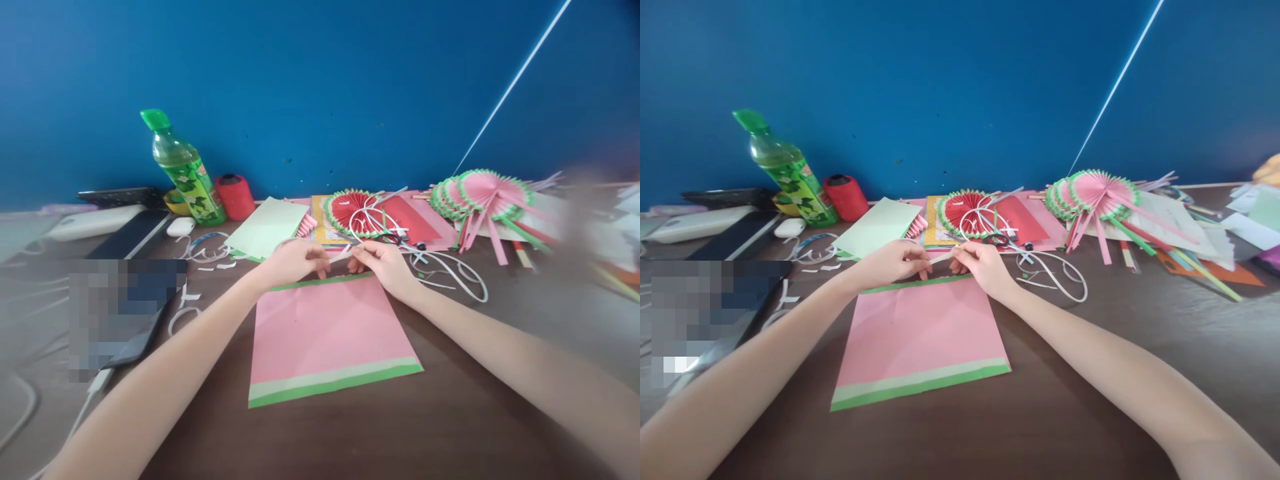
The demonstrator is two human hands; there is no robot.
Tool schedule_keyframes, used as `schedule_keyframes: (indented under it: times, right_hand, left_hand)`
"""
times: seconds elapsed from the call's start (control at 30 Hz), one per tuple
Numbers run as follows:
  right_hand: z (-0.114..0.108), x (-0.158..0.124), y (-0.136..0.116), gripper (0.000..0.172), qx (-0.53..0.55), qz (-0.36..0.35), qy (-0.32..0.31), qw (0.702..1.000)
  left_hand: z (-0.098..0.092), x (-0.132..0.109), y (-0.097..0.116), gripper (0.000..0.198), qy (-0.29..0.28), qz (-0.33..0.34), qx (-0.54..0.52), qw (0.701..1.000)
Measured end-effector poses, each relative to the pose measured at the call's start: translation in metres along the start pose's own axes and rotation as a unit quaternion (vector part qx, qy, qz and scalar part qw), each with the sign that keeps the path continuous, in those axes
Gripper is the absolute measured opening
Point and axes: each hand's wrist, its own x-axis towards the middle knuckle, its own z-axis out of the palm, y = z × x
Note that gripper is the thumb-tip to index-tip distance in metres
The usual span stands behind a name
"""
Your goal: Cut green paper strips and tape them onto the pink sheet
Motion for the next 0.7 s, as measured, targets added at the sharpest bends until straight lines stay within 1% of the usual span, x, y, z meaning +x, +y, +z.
schedule_keyframes:
  times: [0.13, 0.17, 0.23, 0.27, 0.3, 0.33, 0.37, 0.4, 0.43, 0.47, 0.5, 0.57, 0.7]
  right_hand:
    - [0.001, -0.001, 0.003, 0.032, -0.017, -0.014, 0.010, 1.000]
    - [0.001, -0.002, 0.003, 0.030, -0.028, -0.029, 0.029, 0.999]
    - [0.002, -0.004, 0.002, 0.024, -0.072, -0.092, 0.109, 0.987]
    - [0.002, -0.005, 0.001, 0.022, -0.106, -0.134, 0.151, 0.974]
    - [0.003, -0.007, 0.000, 0.019, -0.143, -0.180, 0.179, 0.957]
    - [0.004, -0.009, 0.000, 0.015, -0.179, -0.223, 0.180, 0.941]
    - [0.006, -0.011, -0.001, 0.013, -0.211, -0.259, 0.157, 0.930]
    - [0.007, -0.012, -0.002, 0.011, -0.234, -0.289, 0.120, 0.920]
    - [0.008, -0.014, -0.003, 0.011, -0.249, -0.311, 0.090, 0.913]
    - [0.009, -0.014, -0.003, 0.011, -0.257, -0.325, 0.072, 0.907]
    - [0.010, -0.015, -0.003, 0.011, -0.260, -0.331, 0.064, 0.905]
    - [0.010, -0.015, -0.002, 0.011, -0.260, -0.323, 0.069, 0.907]
    - [0.009, -0.014, 0.001, 0.012, -0.262, -0.281, 0.080, 0.920]
  left_hand:
    - [0.006, -0.001, -0.001, 0.025, 0.026, 0.000, -0.023, 0.999]
    - [0.007, -0.001, -0.001, 0.025, 0.034, -0.009, -0.031, 0.999]
    - [0.010, -0.001, -0.001, 0.024, 0.060, -0.035, -0.052, 0.996]
    - [0.011, -0.001, 0.000, 0.023, 0.071, -0.050, -0.064, 0.994]
    - [0.013, -0.002, 0.002, 0.023, 0.081, -0.063, -0.077, 0.992]
    - [0.015, -0.002, 0.003, 0.022, 0.085, -0.071, -0.090, 0.990]
    - [0.016, -0.003, 0.006, 0.022, 0.086, -0.070, -0.101, 0.989]
    - [0.018, -0.003, 0.008, 0.022, 0.085, -0.061, -0.112, 0.988]
    - [0.020, -0.004, 0.011, 0.022, 0.084, -0.047, -0.122, 0.988]
    - [0.022, -0.005, 0.013, 0.022, 0.082, -0.028, -0.130, 0.988]
    - [0.023, -0.005, 0.015, 0.022, 0.079, -0.009, -0.136, 0.987]
    - [0.027, -0.006, 0.018, 0.021, 0.076, 0.016, -0.141, 0.987]
    - [0.036, -0.006, 0.019, 0.018, 0.085, 0.024, -0.170, 0.982]
